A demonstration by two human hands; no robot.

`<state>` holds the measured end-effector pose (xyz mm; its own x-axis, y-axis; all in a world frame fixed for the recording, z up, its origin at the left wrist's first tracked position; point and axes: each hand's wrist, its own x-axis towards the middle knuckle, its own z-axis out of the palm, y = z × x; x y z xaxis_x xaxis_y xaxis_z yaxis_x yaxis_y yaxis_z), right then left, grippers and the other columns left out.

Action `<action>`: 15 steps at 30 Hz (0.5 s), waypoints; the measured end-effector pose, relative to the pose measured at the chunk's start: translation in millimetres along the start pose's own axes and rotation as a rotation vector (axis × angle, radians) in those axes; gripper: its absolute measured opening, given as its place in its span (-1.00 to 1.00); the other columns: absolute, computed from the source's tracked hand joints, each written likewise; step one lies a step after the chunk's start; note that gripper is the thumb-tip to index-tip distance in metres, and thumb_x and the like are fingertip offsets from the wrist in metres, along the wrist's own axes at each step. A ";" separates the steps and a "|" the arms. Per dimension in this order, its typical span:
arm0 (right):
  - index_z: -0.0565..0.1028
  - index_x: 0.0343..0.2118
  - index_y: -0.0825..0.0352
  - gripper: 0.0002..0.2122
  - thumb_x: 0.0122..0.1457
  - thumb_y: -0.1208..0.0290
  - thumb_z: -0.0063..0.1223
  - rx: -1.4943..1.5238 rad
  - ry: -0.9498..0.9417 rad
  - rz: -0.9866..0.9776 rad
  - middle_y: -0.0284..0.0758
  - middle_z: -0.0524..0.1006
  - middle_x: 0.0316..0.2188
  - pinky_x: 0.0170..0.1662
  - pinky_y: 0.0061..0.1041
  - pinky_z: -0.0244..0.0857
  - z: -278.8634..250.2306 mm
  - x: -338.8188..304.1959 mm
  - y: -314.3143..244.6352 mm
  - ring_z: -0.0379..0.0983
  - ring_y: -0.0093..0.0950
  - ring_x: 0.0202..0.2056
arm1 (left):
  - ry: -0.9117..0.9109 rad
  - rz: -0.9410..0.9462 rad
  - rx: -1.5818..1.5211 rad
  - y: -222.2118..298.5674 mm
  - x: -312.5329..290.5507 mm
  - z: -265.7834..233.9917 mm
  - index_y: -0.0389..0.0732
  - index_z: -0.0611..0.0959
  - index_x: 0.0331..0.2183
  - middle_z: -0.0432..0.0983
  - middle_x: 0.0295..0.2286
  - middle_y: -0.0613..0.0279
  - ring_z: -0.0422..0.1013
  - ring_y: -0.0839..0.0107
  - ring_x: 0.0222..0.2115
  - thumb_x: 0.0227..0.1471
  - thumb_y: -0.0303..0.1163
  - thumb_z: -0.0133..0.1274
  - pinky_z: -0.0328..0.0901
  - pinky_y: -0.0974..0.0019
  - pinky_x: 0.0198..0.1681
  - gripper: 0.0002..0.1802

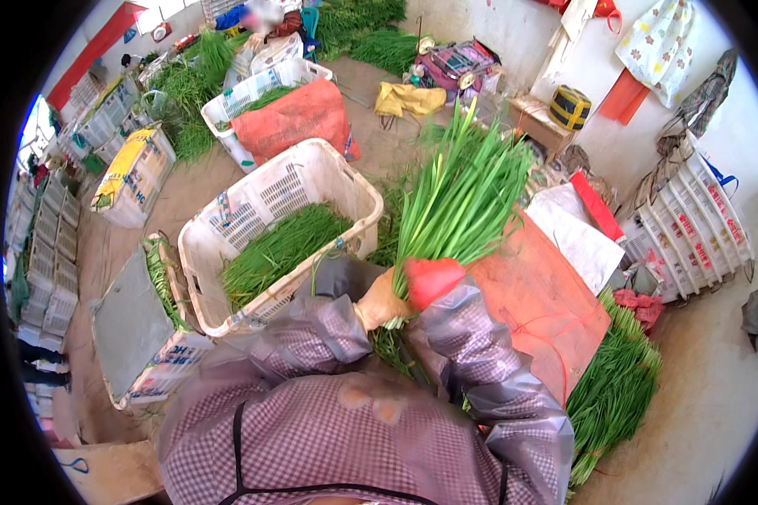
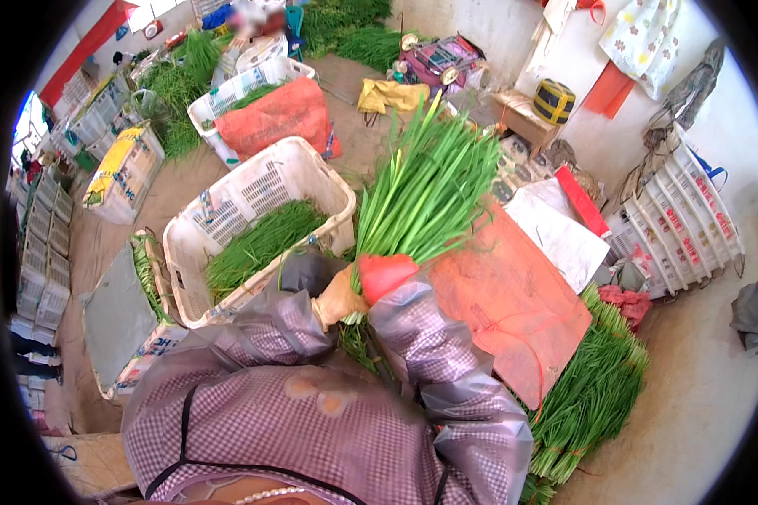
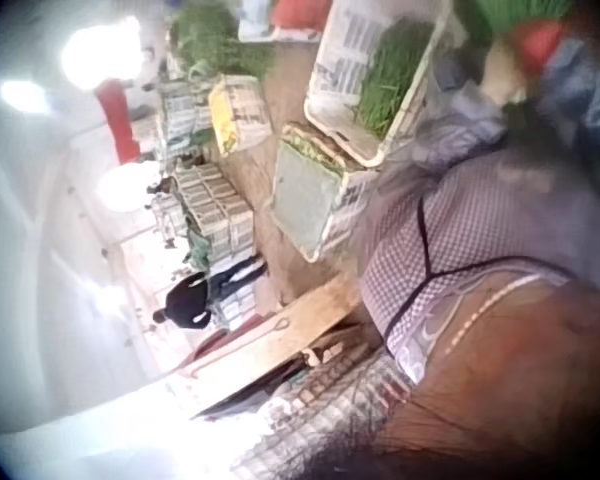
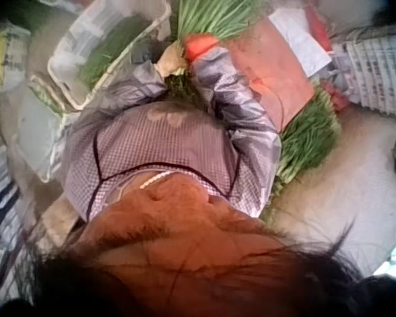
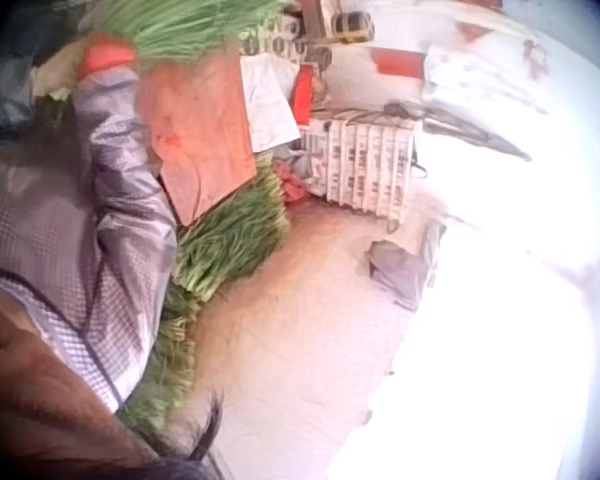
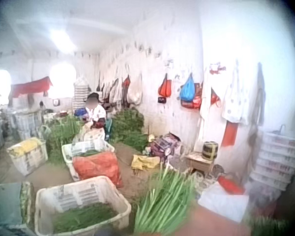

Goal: The person gathers stalks of chives by hand, aligns the ends, and ties them into a bundle using a red string before placing the finished bundle into a crate.

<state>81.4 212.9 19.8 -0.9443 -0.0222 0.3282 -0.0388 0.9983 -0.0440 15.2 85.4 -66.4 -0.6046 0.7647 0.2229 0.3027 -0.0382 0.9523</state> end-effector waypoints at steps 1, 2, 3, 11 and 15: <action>0.48 -0.30 0.22 -0.84 0.04 0.36 0.10 -0.048 -0.009 -0.007 -0.17 0.49 -0.67 -0.57 -0.24 0.33 -13.4 10.0 0.0 0.47 -0.17 -0.62 | 0.039 0.091 0.139 7.2 -4.9 -3.5 -0.19 0.50 -0.08 0.50 -0.15 0.24 0.41 0.42 -0.16 -0.35 -0.50 0.31 0.32 0.34 -0.11 -0.35; 0.42 -0.44 0.28 -0.88 0.07 0.36 0.08 0.087 0.091 0.120 -0.14 0.47 -0.68 -0.58 -0.19 0.31 -32.9 13.9 5.6 0.47 -0.13 -0.61 | -0.038 -0.222 -0.311 15.3 -14.4 -8.7 -0.16 0.52 -0.09 0.53 -0.22 0.23 0.44 0.33 -0.23 -0.29 -0.47 0.23 0.33 0.36 -0.13 -0.41; 0.44 -0.40 0.32 -0.87 0.14 0.36 0.05 0.227 0.264 0.232 -0.21 0.50 -0.68 -0.59 -0.27 0.32 -49.8 16.4 11.8 0.51 -0.26 -0.60 | -0.072 -0.157 -0.189 14.4 -13.9 -8.7 -0.15 0.53 -0.09 0.53 -0.24 0.23 0.45 0.33 -0.24 -0.29 -0.47 0.21 0.33 0.36 -0.13 -0.43; 0.43 0.03 0.37 -0.70 0.24 0.46 -0.07 1.399 -0.489 0.248 -0.34 0.57 -0.43 -0.56 -0.61 0.30 -107.8 30.5 11.1 0.41 -0.62 -0.60 | -0.059 -0.027 -0.058 19.6 -16.0 -18.9 -0.14 0.56 -0.10 0.53 -0.19 0.23 0.43 0.35 -0.17 -0.18 -0.48 0.13 0.30 0.33 -0.05 -0.52; 0.19 0.19 0.38 -0.55 0.21 0.51 -0.13 1.269 0.130 0.561 -0.33 0.53 -0.38 -0.68 -0.68 0.15 -62.9 60.2 52.5 0.30 -0.65 -0.69 | -0.055 0.109 0.339 7.0 -10.4 -9.6 -0.17 0.51 -0.05 0.51 -0.15 0.29 0.36 0.28 -0.06 -0.19 -0.52 0.07 0.25 0.32 0.03 -0.47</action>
<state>43.1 267.4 96.5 -0.8981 0.4352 0.0632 -0.0017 0.1403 -0.9901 16.6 71.0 -60.1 -0.5176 0.8015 0.2994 0.5959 0.0867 0.7983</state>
